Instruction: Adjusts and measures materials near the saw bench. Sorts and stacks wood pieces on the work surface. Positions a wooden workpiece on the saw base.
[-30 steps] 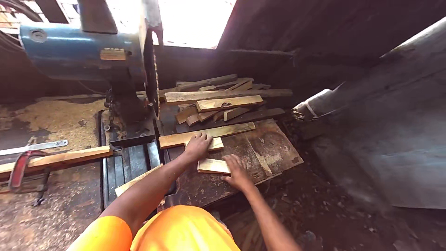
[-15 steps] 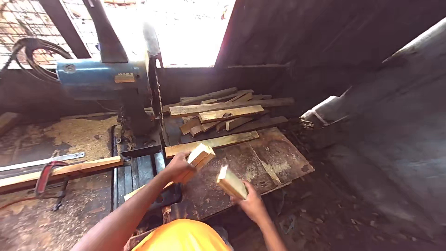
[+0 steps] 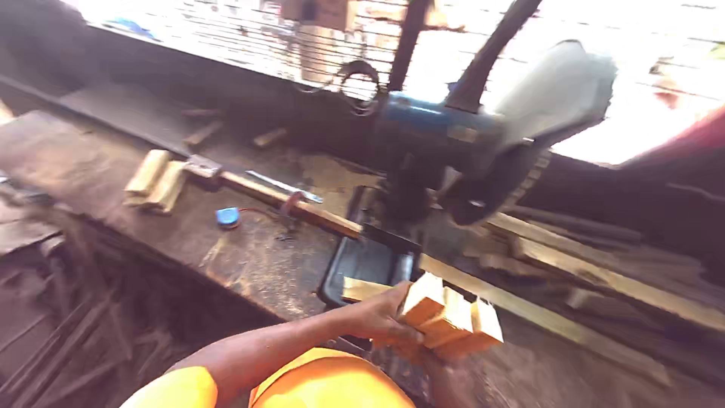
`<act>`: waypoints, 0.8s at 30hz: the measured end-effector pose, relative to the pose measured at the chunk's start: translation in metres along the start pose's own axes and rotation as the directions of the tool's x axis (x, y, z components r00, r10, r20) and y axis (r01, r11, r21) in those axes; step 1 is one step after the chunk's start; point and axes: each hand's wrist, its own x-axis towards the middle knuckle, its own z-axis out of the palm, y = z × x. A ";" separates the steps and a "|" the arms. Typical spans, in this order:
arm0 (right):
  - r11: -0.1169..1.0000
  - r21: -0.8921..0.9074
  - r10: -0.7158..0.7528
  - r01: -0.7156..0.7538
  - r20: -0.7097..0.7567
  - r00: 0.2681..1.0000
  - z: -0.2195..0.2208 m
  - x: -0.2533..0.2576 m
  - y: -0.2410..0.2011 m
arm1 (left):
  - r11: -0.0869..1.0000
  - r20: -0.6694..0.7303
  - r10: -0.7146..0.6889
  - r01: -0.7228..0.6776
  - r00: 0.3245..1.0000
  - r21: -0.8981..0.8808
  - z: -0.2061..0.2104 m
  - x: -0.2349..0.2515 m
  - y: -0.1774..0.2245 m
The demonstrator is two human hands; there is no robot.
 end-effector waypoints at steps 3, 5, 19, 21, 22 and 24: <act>0.999 -0.054 0.009 -0.003 0.118 0.993 0.051 0.010 -0.040 | 0.994 -0.174 0.045 -0.027 0.984 0.105 -0.035 -0.047 0.023; 0.984 -0.150 0.122 -0.095 0.184 0.975 0.092 0.020 -0.071 | 0.984 -0.300 0.054 0.001 0.952 0.181 -0.056 -0.077 0.040; 0.956 -0.108 -0.138 0.274 0.655 0.743 0.249 0.124 0.105 | 0.918 -0.737 0.038 0.268 0.675 0.292 -0.156 -0.199 -0.073; 0.960 -0.118 -0.114 0.255 0.666 0.737 0.249 0.123 0.100 | 0.930 -0.745 0.001 0.273 0.667 0.246 -0.155 -0.198 -0.071; 0.967 -0.122 -0.085 0.225 0.675 0.732 0.249 0.122 0.094 | 0.938 -0.747 -0.005 0.261 0.664 0.226 -0.155 -0.199 -0.069; 0.981 -0.141 0.007 0.131 0.706 0.709 0.251 0.119 0.081 | 0.966 -0.767 -0.008 0.204 0.642 0.160 -0.152 -0.202 -0.062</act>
